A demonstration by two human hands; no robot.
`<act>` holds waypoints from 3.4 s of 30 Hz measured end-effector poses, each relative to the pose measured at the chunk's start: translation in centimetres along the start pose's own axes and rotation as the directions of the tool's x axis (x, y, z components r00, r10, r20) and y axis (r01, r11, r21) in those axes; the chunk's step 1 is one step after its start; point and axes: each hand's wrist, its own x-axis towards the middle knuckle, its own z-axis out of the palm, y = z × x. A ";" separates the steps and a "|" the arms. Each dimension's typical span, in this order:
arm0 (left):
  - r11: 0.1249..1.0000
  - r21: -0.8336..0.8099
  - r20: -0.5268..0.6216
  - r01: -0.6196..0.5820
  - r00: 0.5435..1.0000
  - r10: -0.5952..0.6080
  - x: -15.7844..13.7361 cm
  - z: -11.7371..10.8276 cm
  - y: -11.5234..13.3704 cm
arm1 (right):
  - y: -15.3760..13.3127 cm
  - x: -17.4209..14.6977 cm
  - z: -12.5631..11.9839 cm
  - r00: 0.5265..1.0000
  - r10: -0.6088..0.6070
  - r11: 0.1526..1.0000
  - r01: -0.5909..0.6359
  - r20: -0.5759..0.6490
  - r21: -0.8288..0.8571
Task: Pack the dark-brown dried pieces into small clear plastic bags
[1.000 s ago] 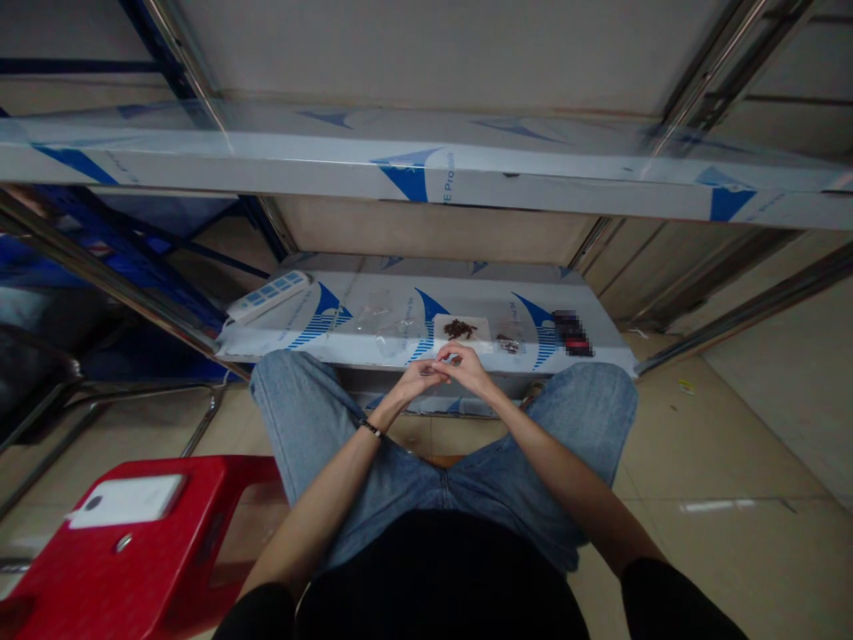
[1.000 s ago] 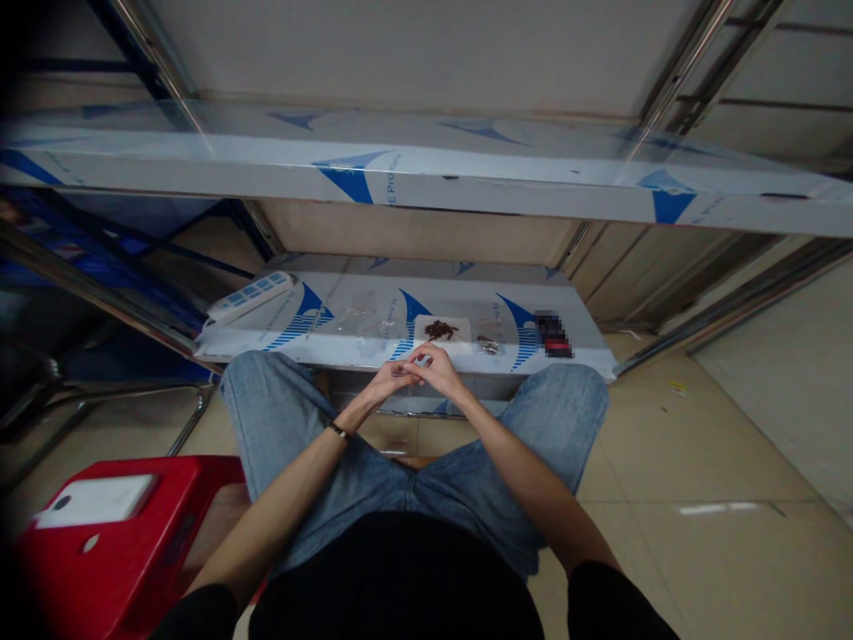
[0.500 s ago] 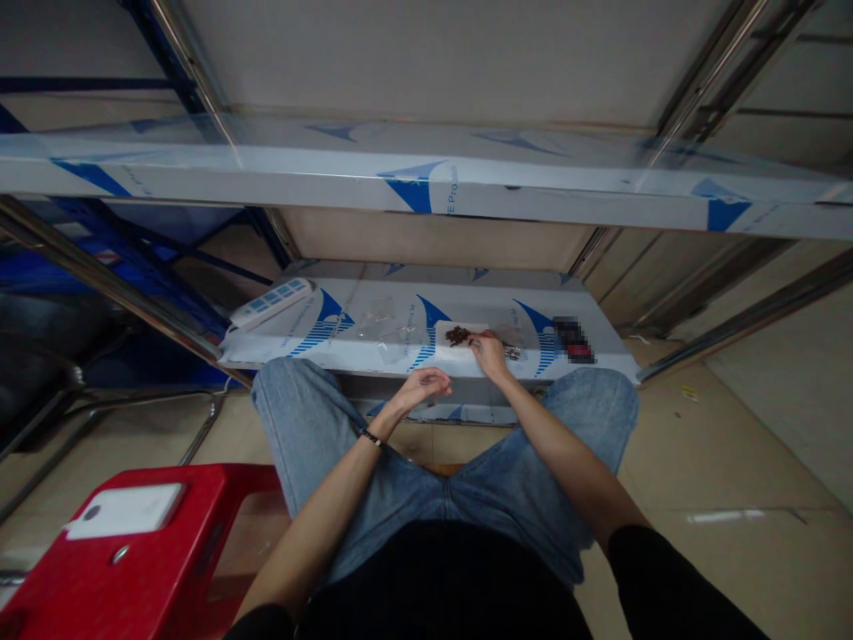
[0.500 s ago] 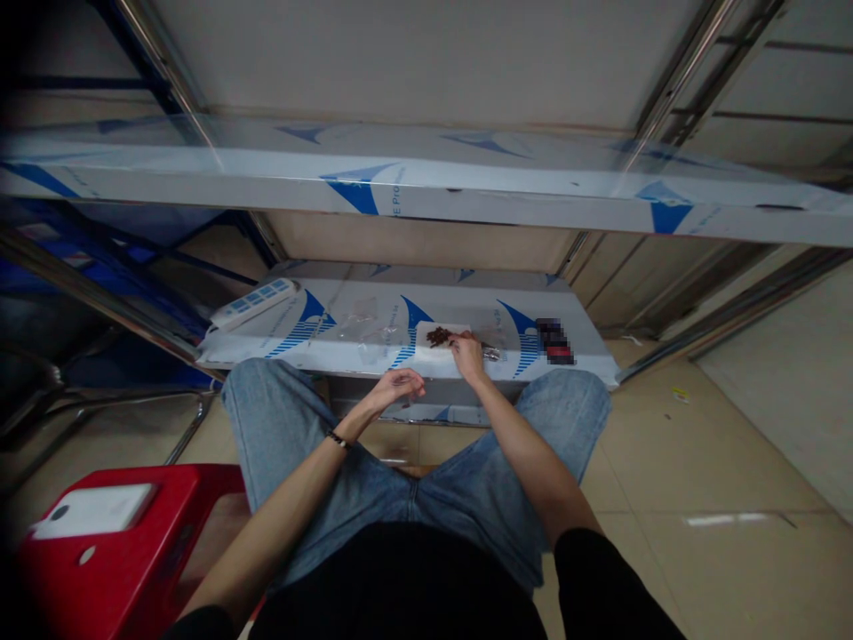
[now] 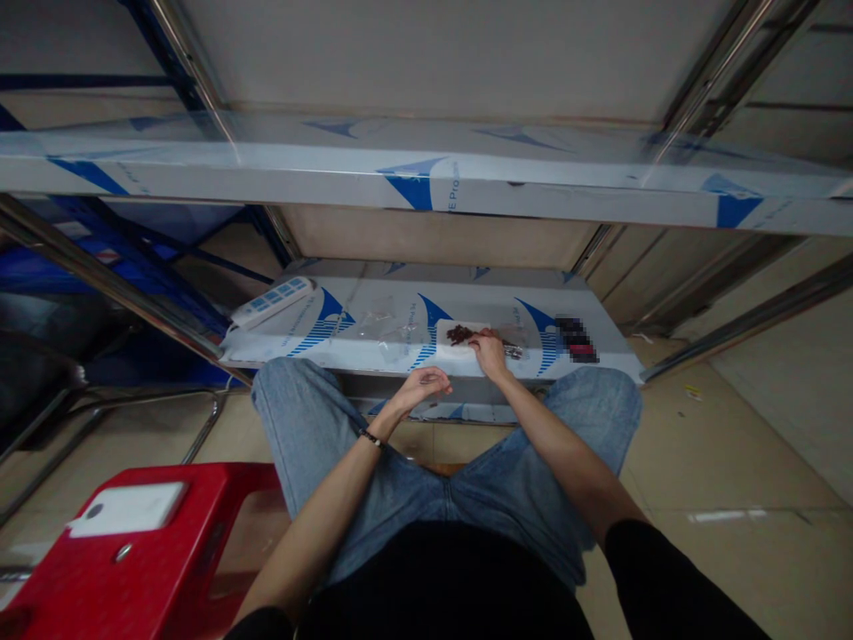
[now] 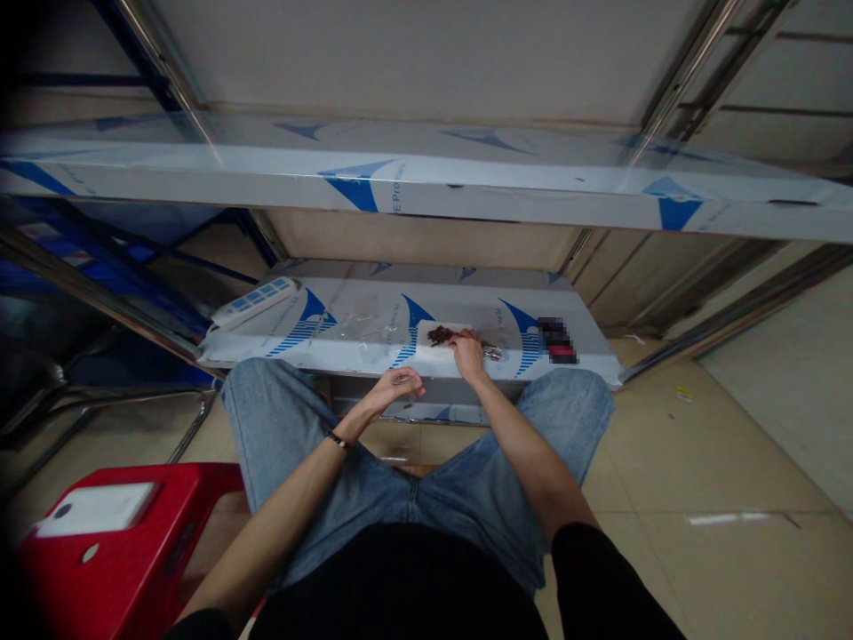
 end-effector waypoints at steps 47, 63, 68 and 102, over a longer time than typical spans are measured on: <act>0.996 -0.086 0.039 0.000 0.999 0.004 0.5 -0.6 -0.4 | -4.1 -1.6 -1.8 0.994 -0.103 0.855 0.105 -0.031 0.508; 0.993 -0.102 0.056 0.066 0.997 -0.060 -0.3 -0.7 -0.2 | -1.4 0.1 2.2 0.967 -0.251 0.965 0.246 0.045 0.094; 0.994 -0.101 0.049 0.044 0.998 -0.039 0.0 -1.0 -0.8 | -1.5 0.2 2.1 0.978 -0.205 0.951 0.207 -0.035 0.227; 0.982 -0.189 -0.018 -0.012 1.000 0.009 0.9 -0.5 -0.1 | -6.0 -2.7 -2.6 0.974 -0.199 0.896 0.225 -0.106 0.384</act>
